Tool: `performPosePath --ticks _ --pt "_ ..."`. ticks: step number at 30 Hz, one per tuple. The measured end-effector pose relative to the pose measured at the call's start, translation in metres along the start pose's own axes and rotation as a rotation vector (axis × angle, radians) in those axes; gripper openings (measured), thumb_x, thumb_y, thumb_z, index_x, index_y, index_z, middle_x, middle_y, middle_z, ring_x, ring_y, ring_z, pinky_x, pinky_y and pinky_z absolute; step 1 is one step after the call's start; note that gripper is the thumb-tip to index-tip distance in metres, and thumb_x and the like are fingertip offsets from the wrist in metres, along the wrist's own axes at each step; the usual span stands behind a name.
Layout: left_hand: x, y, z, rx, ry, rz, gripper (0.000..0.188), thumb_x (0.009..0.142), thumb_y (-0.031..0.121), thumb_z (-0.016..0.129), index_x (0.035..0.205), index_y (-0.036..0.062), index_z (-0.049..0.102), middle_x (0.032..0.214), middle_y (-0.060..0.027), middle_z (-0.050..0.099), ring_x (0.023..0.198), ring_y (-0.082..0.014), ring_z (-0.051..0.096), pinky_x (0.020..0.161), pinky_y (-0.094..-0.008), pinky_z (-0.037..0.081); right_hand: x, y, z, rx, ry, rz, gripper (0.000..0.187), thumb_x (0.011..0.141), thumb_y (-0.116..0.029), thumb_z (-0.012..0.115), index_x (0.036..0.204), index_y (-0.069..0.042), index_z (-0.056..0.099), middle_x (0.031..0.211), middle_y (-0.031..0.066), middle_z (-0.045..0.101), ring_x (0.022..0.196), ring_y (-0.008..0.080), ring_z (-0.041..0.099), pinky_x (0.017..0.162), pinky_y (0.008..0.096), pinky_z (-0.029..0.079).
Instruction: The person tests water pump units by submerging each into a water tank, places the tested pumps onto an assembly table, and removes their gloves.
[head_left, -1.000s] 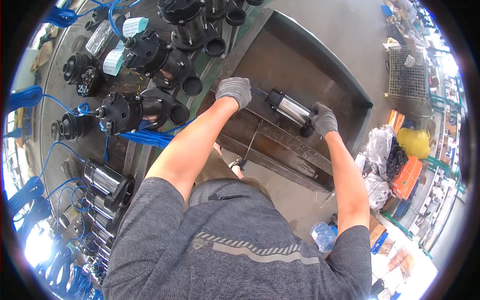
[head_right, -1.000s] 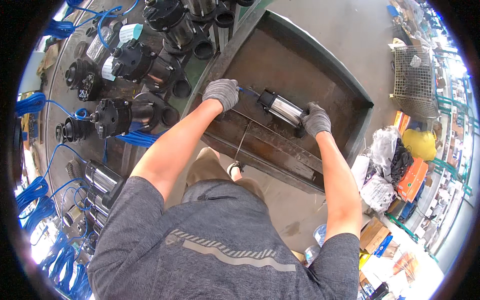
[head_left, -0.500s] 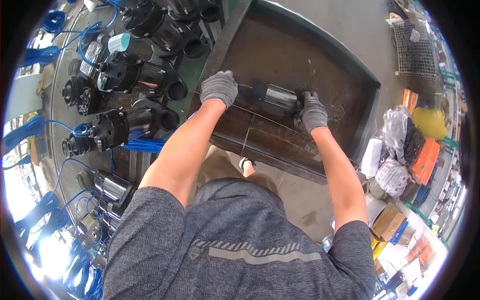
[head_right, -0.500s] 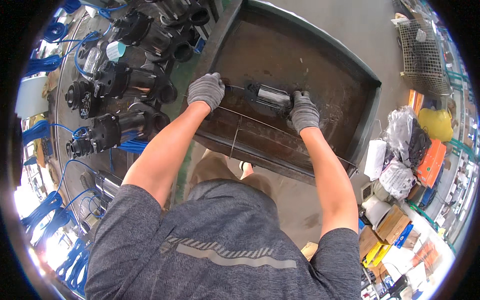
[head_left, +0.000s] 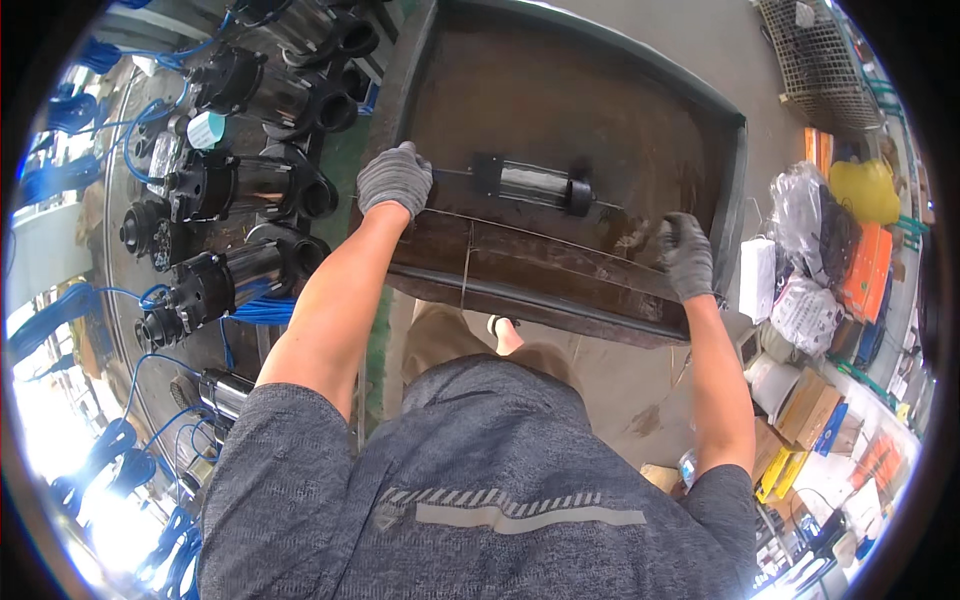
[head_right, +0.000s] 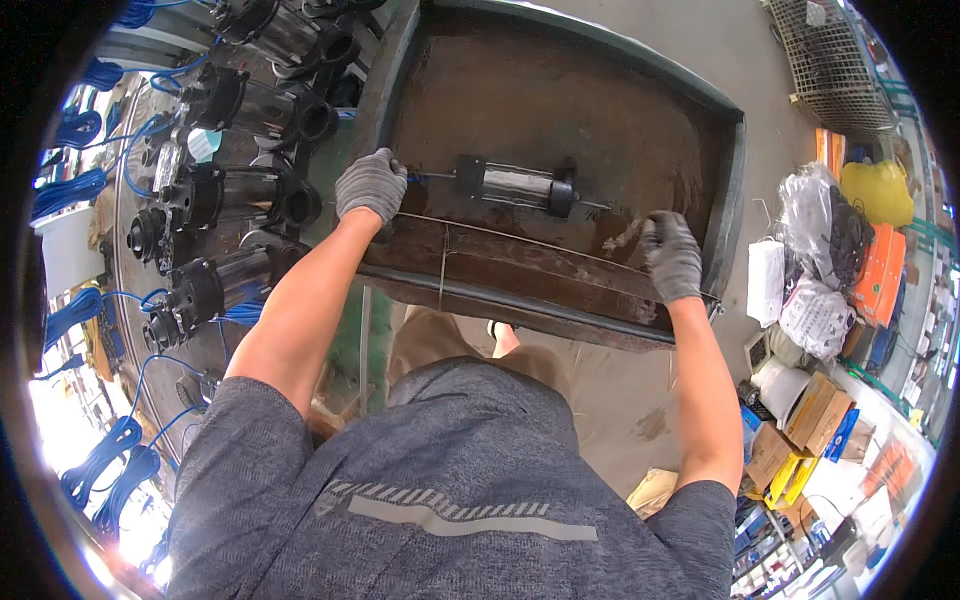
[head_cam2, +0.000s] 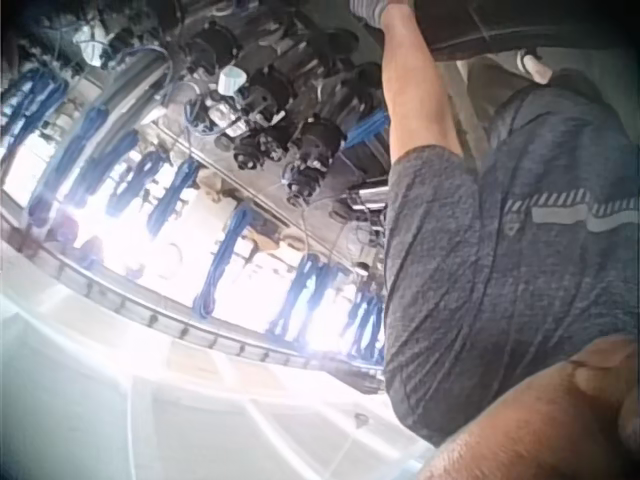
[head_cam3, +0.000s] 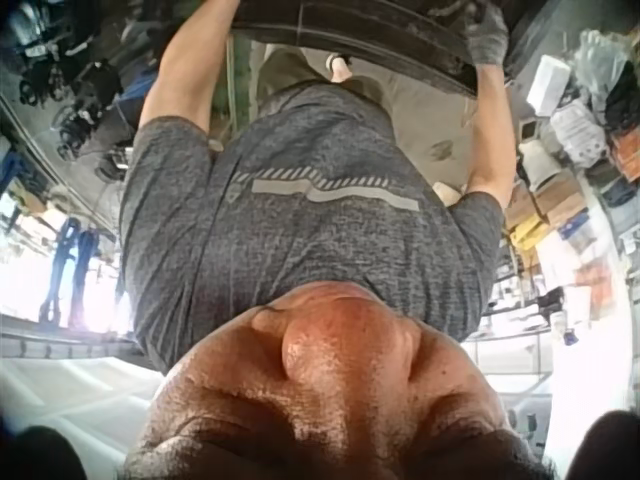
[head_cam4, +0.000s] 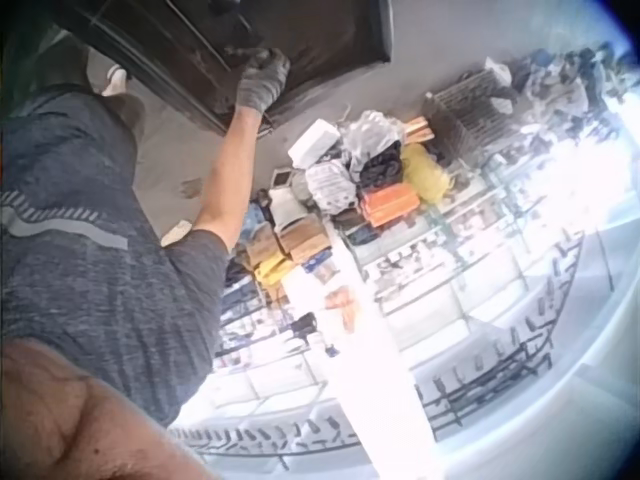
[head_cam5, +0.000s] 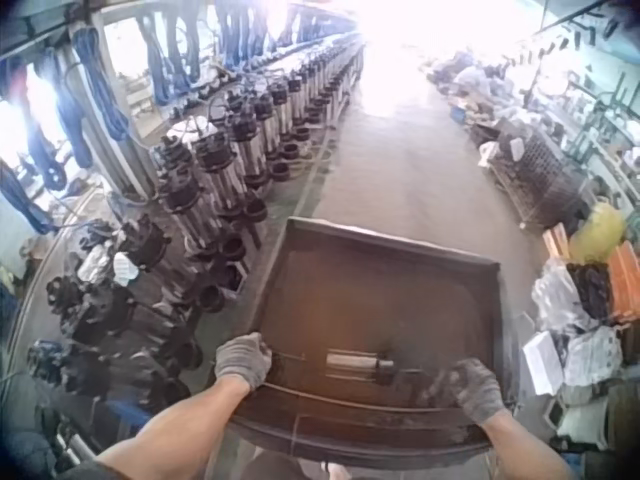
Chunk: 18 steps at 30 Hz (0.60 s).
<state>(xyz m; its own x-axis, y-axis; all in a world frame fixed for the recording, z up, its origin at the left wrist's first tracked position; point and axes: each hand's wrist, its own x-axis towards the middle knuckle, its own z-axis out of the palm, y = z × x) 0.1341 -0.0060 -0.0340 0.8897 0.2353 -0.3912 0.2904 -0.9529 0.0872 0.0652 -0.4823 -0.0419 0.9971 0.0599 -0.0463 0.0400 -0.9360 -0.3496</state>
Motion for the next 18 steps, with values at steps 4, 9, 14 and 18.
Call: performPosePath --ticks 4,9,14,18 --pt "-0.002 0.001 -0.001 0.009 0.006 -0.014 0.032 0.1 0.035 0.056 0.113 0.0108 0.072 0.109 -0.0187 0.077 0.106 -0.0402 0.073 0.092 -0.0521 0.057 -0.023 0.043 -0.013 0.061 0.043 0.225 0.024 0.106 -0.028 0.062 0.114 -0.006 0.07 0.109 0.0226 0.071 0.1 0.0446 0.069 0.085 0.0494 0.055" --pt "-0.002 0.004 -0.001 0.013 0.048 -0.039 0.031 0.098 0.037 0.058 0.111 0.0124 0.073 0.107 -0.0204 0.076 0.105 -0.0431 0.071 0.091 -0.0535 0.056 -0.022 0.062 0.007 0.036 -0.043 0.443 0.047 0.106 -0.051 0.054 0.115 -0.008 0.072 0.102 0.0258 0.074 0.1 0.046 0.07 0.085 0.0533 0.053" --pt "-0.003 0.007 -0.003 0.045 0.023 -0.056 0.032 0.098 0.037 0.058 0.113 0.0121 0.073 0.11 -0.0197 0.077 0.107 -0.0415 0.072 0.092 -0.0533 0.057 -0.015 0.058 0.01 -0.017 -0.021 0.532 0.052 0.105 -0.057 0.05 0.118 -0.012 0.073 0.108 0.0226 0.075 0.104 0.0458 0.07 0.088 0.0547 0.054" --pt "-0.005 0.009 -0.004 0.05 0.039 -0.062 0.032 0.099 0.037 0.058 0.113 0.012 0.073 0.109 -0.0198 0.076 0.107 -0.0414 0.071 0.092 -0.0534 0.057 -0.013 0.046 0.0 -0.095 -0.108 0.589 0.051 0.106 -0.056 0.048 0.122 -0.014 0.072 0.11 0.0224 0.075 0.108 0.0445 0.07 0.092 0.056 0.054"
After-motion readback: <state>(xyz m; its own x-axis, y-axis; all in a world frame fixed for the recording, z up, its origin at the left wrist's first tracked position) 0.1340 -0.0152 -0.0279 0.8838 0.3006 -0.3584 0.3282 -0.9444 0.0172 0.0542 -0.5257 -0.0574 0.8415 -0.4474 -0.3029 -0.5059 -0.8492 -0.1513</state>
